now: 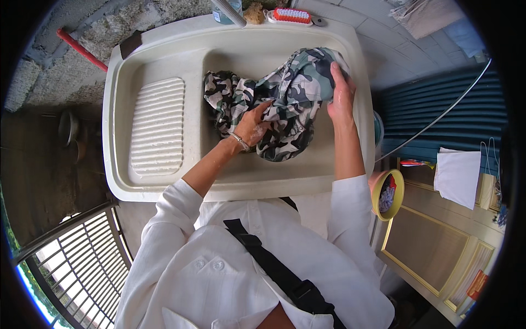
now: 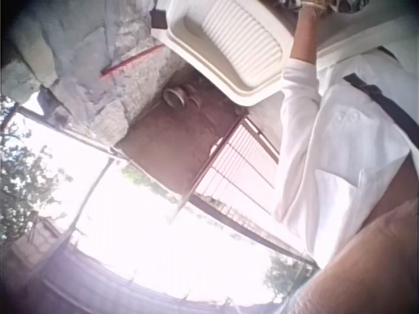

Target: The person hand-washes a camouflage-patterned garment in a utility sink. They scrub the fabric with both hands, rinse it under running water from a flexible hose, and wring out excess water repeatedly.

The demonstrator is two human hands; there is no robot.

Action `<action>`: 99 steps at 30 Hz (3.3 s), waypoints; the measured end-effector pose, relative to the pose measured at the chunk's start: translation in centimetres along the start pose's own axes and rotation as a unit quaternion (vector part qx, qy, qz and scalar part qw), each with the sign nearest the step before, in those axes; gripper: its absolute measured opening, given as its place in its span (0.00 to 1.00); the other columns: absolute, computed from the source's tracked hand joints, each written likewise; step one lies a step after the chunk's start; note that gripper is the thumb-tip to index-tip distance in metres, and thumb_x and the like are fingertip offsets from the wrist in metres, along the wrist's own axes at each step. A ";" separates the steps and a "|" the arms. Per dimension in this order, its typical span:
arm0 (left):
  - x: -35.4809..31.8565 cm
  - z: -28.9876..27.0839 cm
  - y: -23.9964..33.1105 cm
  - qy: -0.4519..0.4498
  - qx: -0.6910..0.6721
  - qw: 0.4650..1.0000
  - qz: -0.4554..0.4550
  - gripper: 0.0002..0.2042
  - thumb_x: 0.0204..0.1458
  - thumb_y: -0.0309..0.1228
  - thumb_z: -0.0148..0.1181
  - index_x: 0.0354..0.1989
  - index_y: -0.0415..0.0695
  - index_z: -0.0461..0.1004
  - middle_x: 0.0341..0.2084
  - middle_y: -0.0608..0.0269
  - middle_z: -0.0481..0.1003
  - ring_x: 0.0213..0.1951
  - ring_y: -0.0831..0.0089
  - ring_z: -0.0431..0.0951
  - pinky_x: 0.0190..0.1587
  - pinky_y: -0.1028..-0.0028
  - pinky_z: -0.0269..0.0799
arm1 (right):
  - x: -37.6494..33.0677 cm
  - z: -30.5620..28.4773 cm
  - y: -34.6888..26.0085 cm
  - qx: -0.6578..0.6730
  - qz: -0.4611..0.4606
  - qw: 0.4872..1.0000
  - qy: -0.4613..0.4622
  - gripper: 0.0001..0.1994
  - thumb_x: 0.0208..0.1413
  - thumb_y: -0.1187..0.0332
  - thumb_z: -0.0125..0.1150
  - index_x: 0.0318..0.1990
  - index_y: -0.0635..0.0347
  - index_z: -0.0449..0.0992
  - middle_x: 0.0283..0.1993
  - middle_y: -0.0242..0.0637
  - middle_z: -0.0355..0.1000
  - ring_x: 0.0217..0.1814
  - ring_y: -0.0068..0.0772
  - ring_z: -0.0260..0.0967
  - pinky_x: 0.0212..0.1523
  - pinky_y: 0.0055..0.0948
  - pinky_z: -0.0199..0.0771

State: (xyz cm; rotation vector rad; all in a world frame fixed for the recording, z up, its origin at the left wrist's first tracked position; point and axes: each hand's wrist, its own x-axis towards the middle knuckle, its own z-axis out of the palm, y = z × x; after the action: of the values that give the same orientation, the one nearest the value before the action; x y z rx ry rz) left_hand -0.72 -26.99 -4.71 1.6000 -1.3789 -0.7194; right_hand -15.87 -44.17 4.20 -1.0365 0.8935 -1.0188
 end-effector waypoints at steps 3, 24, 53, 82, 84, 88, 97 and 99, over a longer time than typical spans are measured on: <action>1.1 -4.7 0.6 -0.063 -0.167 0.978 -0.105 0.13 0.51 0.27 0.52 0.43 0.34 0.73 0.28 0.62 0.78 0.32 0.76 0.76 0.37 0.77 0.71 | 2.7 -7.2 3.3 -0.497 -0.008 0.865 0.064 0.37 0.44 0.50 0.67 0.55 0.70 0.64 0.54 0.53 0.65 0.54 0.46 0.64 0.53 0.39 0.65; 2.3 -9.5 -2.6 0.050 0.299 0.949 0.082 0.12 0.40 0.25 0.59 0.36 0.41 0.75 0.25 0.50 0.74 0.33 0.50 0.74 0.38 0.59 0.69 | -5.4 0.9 3.1 -0.349 -0.101 0.898 -0.249 0.15 0.50 0.75 0.58 0.46 0.65 0.72 0.42 0.45 0.72 0.38 0.39 0.70 0.41 0.29 0.68; -2.8 -10.7 2.7 -0.204 -0.676 0.703 -0.085 0.27 0.55 0.38 0.54 0.61 0.39 0.59 0.55 0.58 0.66 0.54 0.70 0.68 0.58 0.71 0.64 | -3.7 6.1 3.8 -0.182 0.118 0.894 -0.392 0.20 0.60 0.53 0.50 0.40 0.65 0.75 0.37 0.30 0.72 0.41 0.20 0.63 0.48 0.22 0.62; 0.1 -11.4 3.9 -0.292 -0.367 0.878 -0.094 0.05 0.51 0.23 0.62 0.35 0.39 0.73 0.28 0.74 0.74 0.31 0.87 0.71 0.37 0.84 0.67 | -8.5 4.9 -10.5 -0.054 0.040 0.990 -0.126 0.08 0.59 0.68 0.54 0.34 0.65 0.72 0.26 0.24 0.65 0.26 0.11 0.59 0.28 0.11 0.59; -0.1 -11.5 3.4 -0.312 -0.359 0.874 -0.097 0.06 0.51 0.25 0.62 0.34 0.39 0.71 0.28 0.75 0.73 0.31 0.87 0.69 0.36 0.84 0.66 | -8.9 4.8 -11.9 -0.045 0.004 0.996 -0.076 0.09 0.58 0.69 0.56 0.38 0.67 0.73 0.32 0.29 0.71 0.32 0.15 0.66 0.34 0.13 0.65; 0.6 -13.8 5.4 -0.242 -0.348 0.905 -0.023 0.05 0.55 0.26 0.57 0.37 0.41 0.69 0.26 0.76 0.69 0.31 0.88 0.65 0.35 0.85 0.62 | -9.7 4.1 -15.4 -0.044 -0.081 0.996 0.016 0.14 0.56 0.69 0.58 0.45 0.72 0.73 0.40 0.40 0.74 0.42 0.25 0.72 0.45 0.20 0.69; 3.1 -16.7 6.6 -0.066 -0.532 0.844 -0.037 0.07 0.58 0.31 0.53 0.40 0.43 0.68 0.33 0.70 0.73 0.34 0.85 0.73 0.38 0.83 0.72 | -7.2 3.7 -13.8 -0.142 -0.142 0.979 -0.044 0.11 0.59 0.68 0.56 0.40 0.70 0.75 0.34 0.29 0.71 0.36 0.15 0.65 0.41 0.14 0.65; 2.7 -15.0 3.9 -0.082 -0.540 0.829 -0.119 0.06 0.58 0.31 0.53 0.39 0.43 0.69 0.32 0.70 0.73 0.33 0.84 0.73 0.37 0.82 0.73 | -5.6 2.4 -10.2 -0.176 -0.085 0.979 -0.062 0.11 0.59 0.67 0.56 0.38 0.70 0.75 0.32 0.26 0.70 0.34 0.12 0.61 0.38 0.12 0.61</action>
State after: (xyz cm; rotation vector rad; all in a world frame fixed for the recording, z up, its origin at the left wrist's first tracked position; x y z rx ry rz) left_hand 11.02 -25.94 5.78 0.7763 -0.6020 -1.4761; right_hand -17.62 -40.04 15.20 -1.4797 0.9125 -0.9435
